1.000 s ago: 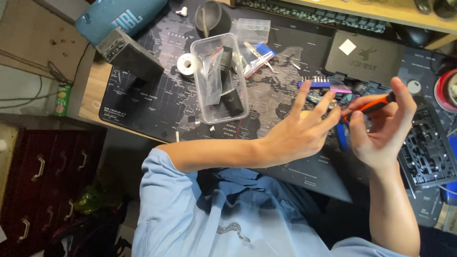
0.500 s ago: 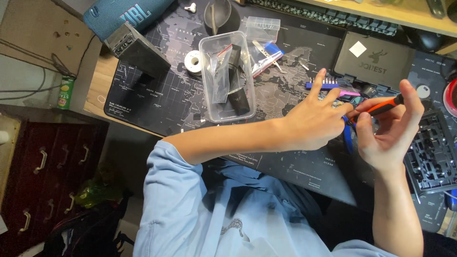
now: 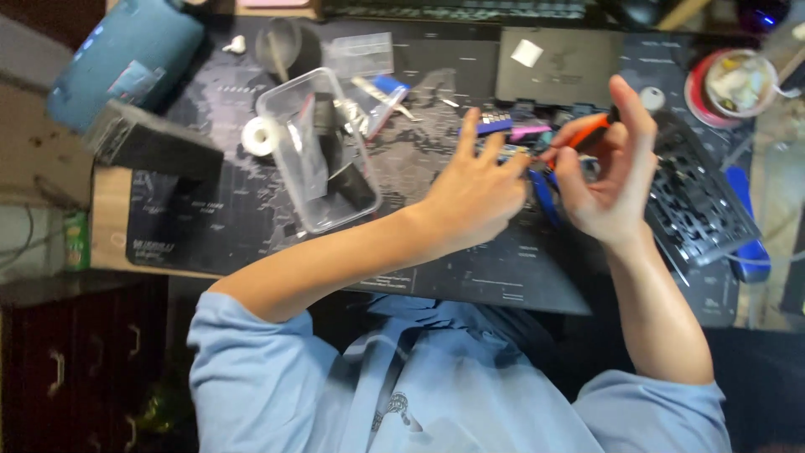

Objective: Fitting a speaker driver into a housing and securing it using a screwdriver and pliers.

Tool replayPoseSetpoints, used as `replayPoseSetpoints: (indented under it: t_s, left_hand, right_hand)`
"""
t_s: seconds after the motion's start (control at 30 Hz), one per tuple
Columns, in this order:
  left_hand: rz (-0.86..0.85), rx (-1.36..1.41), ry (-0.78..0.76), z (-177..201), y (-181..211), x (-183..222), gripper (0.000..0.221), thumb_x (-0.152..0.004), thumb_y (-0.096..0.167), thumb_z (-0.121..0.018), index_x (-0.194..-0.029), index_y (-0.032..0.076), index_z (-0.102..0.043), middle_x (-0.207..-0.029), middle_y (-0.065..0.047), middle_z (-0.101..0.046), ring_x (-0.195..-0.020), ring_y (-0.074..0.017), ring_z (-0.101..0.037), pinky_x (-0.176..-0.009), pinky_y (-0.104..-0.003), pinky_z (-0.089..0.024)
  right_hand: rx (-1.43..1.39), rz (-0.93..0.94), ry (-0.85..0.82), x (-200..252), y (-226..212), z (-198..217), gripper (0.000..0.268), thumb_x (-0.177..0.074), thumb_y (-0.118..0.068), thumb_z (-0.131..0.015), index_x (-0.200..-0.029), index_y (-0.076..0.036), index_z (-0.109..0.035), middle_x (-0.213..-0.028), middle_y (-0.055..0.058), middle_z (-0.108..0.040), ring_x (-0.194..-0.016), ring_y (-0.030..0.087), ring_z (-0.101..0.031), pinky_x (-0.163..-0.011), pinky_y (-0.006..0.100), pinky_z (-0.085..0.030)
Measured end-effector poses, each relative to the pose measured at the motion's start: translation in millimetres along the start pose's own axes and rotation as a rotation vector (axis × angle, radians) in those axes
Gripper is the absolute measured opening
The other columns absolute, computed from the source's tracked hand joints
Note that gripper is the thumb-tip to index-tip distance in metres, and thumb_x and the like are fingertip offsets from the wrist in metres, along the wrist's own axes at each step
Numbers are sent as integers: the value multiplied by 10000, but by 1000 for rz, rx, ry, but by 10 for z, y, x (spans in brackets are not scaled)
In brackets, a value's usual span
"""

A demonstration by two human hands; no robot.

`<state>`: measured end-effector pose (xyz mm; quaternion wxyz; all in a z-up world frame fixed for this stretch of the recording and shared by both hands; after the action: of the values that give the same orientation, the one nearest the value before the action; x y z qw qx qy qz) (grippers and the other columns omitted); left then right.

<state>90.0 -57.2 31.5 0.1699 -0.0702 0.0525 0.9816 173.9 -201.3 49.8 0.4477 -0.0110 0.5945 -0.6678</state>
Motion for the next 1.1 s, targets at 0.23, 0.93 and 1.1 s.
replayPoseSetpoints:
  t_s: [0.23, 0.93, 1.1]
  left_hand:
    - [-30, 10, 82, -92, -38, 70, 187, -760, 115, -798, -931, 79, -862, -1115, -152, -783, -1115, -476, -720, -1140, -866, -314]
    - [-245, -41, 25, -74, -165, 160, 211, -911, 111, -616, -962, 81, -819, -933, -105, -757, -936, -350, -768, -1207, -703, -353]
    - [-237, -19, 15, -94, -178, 139, 233, -879, 110, -605, -958, 72, -820, -941, -110, -756, -916, -351, -767, -1203, -712, -353]
  right_hand:
    - [114, 33, -35, -158, 58, 92, 274, -1018, 148, -555, -1115, 22, -779, -864, 119, -737, -697, 345, -753, -606, 395, -592]
    - [524, -374, -829, 0, 150, -292, 558, -803, -536, -919, -1161, -131, -783, -1105, 120, -696, -1025, 458, -740, -820, 586, -604]
    - [547, -354, -833, 41, 203, -326, 612, -786, -588, -928, -1144, -110, -791, -1081, 116, -682, -981, 432, -745, -794, 535, -611]
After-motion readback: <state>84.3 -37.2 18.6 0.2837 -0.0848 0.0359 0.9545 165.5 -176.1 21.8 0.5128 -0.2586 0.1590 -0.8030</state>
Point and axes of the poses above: each hand's wrist, its own x-axis away from the middle knuckle, its own z-axis out of the back of the hand, y = z × x, the point moved 4 cm from there along -x, towards the middle knuckle
